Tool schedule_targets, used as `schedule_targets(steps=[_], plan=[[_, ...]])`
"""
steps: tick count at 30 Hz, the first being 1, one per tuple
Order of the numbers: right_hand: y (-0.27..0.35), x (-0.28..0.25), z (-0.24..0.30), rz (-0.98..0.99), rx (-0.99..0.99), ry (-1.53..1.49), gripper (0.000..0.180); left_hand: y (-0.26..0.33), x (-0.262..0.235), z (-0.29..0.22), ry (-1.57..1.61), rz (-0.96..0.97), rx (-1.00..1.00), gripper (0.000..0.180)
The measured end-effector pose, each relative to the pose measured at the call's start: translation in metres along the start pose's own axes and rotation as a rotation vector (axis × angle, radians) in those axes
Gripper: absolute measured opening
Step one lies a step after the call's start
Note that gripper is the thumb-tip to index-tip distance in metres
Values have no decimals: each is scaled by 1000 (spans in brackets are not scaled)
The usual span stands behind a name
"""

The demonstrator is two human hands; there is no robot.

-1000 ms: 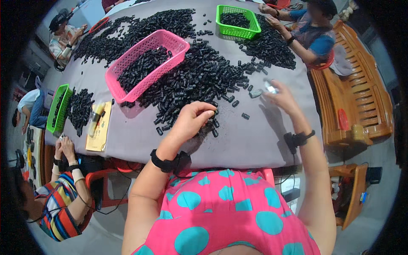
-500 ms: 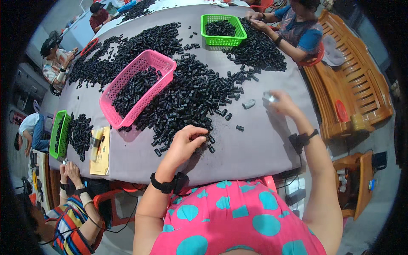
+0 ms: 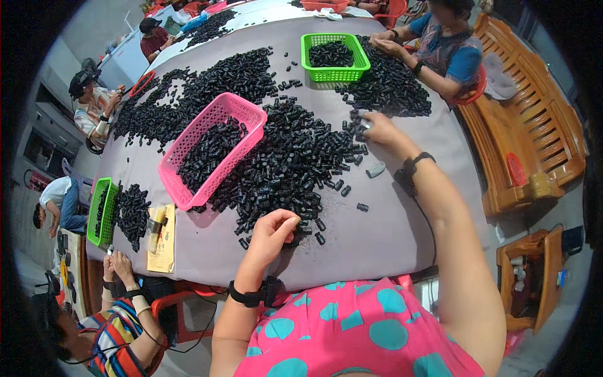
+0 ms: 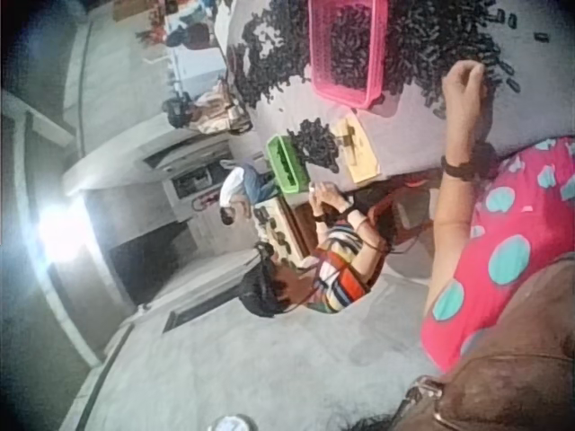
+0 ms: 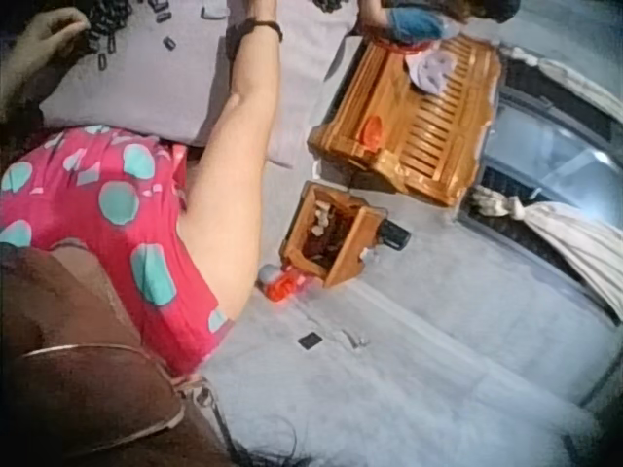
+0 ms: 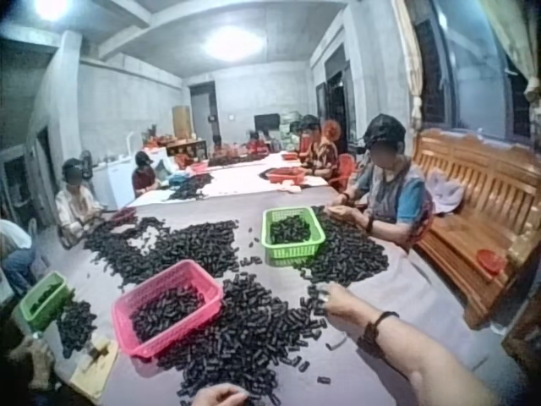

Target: Assembling small black plastic components by hand at a production table.

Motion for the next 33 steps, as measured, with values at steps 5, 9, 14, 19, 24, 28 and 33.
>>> schedule_targets(steps=[5,9,14,19,24,28,33], plan=[[18,46,44,173,-115,-131,52,-1,5,0,33,43,3,13],[33,78,74,351,-57,-304,52,-4,12,-5,25,60,0,13],[78,75,135,357,-332,-360,47,-1,14,-4,42,48,37,19],[114,32,130,214,-279,-136,52,5,8,1,72,41,6,16],[135,18,46,110,-312,19,52,2,14,3,80,43,2,15],[161,-2,16,-16,-245,99,51,6,17,1,98,48,19,15],[177,-35,33,147,20,192,62,7,16,4,14,56,60,16]])
Point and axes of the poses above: each hand's wrist, its own y-axis away from the middle knuckle, its own x-axis out of the palm, z = x × y, the point moved 3 cm from there along -y, towards the middle knuckle, and after that the axes turned 13 degrees about -y, right-handed, at the moved point
